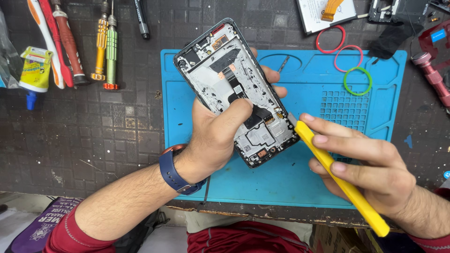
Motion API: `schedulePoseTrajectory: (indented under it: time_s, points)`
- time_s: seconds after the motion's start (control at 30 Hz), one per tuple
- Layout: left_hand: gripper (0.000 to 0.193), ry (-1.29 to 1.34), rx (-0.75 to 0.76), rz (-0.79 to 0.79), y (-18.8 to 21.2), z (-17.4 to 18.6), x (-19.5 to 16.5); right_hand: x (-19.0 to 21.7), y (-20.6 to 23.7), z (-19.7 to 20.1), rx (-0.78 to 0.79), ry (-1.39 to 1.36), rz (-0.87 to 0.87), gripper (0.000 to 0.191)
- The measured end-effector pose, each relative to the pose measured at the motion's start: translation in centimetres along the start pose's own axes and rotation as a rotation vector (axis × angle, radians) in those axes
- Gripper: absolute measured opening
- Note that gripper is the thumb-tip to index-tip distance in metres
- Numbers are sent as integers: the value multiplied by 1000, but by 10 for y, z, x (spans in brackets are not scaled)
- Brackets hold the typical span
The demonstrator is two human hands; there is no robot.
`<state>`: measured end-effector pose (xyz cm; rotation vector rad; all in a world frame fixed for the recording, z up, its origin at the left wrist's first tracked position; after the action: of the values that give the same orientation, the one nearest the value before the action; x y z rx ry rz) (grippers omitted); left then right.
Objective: The person removes old adhesive residue from the inside of a disassembled smartphone frame. They first pick at the residue with tweezers, then use a yellow pry tool to scrape the adhesive off the frame edges, holding the phone in one hand while working around its perimeter.
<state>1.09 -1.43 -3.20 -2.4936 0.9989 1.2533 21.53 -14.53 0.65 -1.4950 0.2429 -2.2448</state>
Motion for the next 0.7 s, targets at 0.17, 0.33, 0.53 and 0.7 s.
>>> schedulePoseTrajectory:
  time_s: [0.17, 0.33, 0.53, 0.7]
  points:
    - [58, -4, 6, 3, -1, 1, 0, -5, 1, -1, 54, -1, 6, 46]
    - [58, 4, 7, -5, -1, 2, 2, -7, 2, -2, 91, 52, 7, 47]
    - [58, 9, 9, -4, 0, 3, 2, -8, -4, -4, 89, 73, 84, 47]
    - [59, 19, 7, -6, -1, 1, 2, -4, -9, -3, 133, 261, 228, 37]
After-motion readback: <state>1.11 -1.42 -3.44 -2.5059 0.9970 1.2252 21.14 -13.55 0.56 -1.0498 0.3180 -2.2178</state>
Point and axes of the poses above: each hand's wrist, its own y-axis away from the middle knuckle, its own z-axis out of the back of the hand, x = y × z, the point moved 2 cm from there along -y, towards the middle knuckle, and after that the axes turned 5 degrees about -y, right-handed, at the moved point
